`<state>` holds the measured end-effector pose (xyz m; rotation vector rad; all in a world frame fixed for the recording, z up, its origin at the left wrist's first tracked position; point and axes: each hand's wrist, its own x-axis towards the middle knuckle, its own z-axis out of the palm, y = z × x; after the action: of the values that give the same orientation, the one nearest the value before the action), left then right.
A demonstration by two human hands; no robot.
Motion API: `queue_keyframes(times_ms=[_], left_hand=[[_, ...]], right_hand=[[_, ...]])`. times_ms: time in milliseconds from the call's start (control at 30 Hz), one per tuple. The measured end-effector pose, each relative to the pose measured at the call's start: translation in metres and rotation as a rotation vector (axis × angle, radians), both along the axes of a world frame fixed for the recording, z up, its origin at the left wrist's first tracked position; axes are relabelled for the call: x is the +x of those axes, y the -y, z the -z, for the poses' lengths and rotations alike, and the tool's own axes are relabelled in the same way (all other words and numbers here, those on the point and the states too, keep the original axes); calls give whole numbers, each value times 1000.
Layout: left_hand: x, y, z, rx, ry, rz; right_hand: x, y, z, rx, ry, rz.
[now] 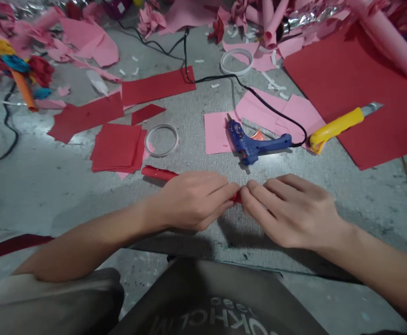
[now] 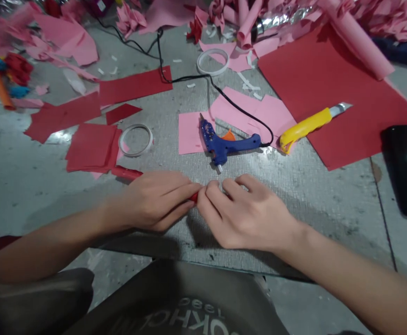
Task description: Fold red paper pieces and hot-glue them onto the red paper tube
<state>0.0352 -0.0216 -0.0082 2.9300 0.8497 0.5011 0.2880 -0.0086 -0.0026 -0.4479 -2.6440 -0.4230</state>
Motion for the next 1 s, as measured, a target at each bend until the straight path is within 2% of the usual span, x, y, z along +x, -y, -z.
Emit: queue_keyframes(times_ms=[433, 700, 800, 1000], left_hand=[[-3, 0, -3, 137, -17, 20], [-5, -1, 0, 186, -8, 5], [-6, -2, 3, 184, 0, -41], [-9, -7, 5, 170, 5, -102]], right_hand=[[2, 6, 11, -5, -109, -56], [-1, 5, 13, -18, -151, 0], [-4, 1, 12, -82, -150, 47], [-3, -2, 6, -327, -226, 121]])
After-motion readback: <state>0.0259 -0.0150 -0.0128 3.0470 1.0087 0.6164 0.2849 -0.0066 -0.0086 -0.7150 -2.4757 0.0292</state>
